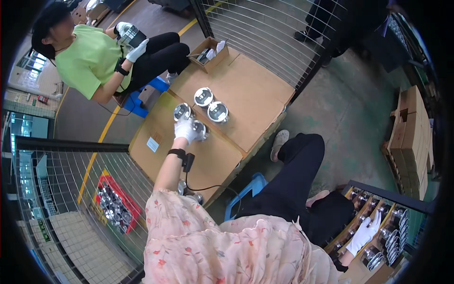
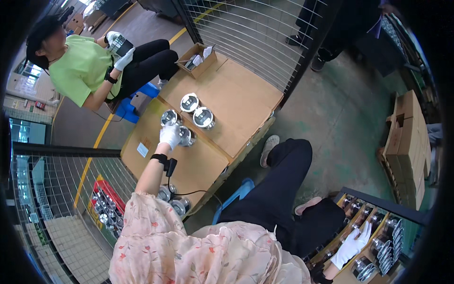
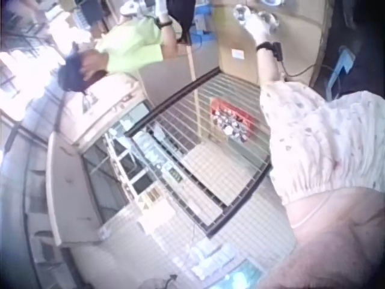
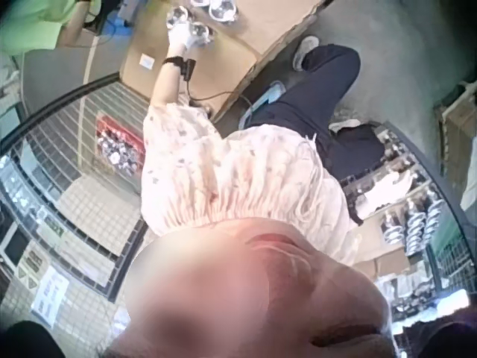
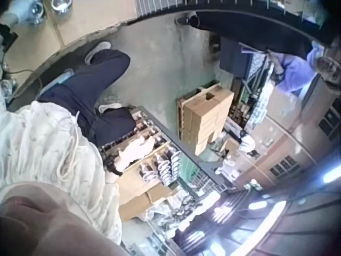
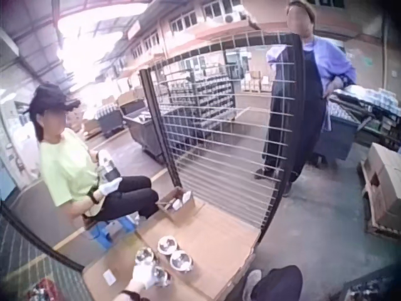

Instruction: Inspecting and organizing metal engine pistons on a workbench.

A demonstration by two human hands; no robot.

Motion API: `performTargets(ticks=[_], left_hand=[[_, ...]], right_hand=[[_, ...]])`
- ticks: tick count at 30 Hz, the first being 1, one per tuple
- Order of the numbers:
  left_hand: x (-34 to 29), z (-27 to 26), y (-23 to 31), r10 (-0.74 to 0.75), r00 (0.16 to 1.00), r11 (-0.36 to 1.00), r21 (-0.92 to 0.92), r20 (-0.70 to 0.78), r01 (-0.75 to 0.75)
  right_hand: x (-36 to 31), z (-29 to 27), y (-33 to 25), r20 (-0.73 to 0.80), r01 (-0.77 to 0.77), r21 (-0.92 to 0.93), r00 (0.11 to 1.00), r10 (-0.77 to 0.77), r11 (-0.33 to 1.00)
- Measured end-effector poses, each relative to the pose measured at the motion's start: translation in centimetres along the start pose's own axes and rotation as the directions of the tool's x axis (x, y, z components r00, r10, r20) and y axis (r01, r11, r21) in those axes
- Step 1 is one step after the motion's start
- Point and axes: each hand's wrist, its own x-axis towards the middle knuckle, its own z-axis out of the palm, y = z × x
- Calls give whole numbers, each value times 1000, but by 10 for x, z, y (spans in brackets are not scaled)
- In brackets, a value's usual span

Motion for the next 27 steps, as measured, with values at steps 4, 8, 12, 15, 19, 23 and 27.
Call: performTargets(ticks=[4,8,12,15,19,23,27], left_hand=[[40,24,-22,80,997,993,91,8,-81],[63,63,-12,49,978,957,270,200,-103],[77,91,-21,-51,995,999,-13,89,52],[87,106,-18,-106,988,990,-81,112,116],[98,143,-62,-253,961,924,-266,110,273],[100,168,-118,-133,973,991,-3,-190,135],[134,156,-80,10,954,90,-951,299,297]], right_hand=[[-11,-5,-8,13,-68,-102,997,70,992],[-30,-1,-4,6,-108,-142,994,110,984],[-48,-5,5,53,-207,-170,974,219,963],[-65,6,3,7,-321,-28,947,322,947],[-58,-1,-49,-43,-106,-130,994,101,986],[-69,27,-22,-110,-105,64,988,112,992],[-86,16,-19,-93,-218,-75,973,210,973]])
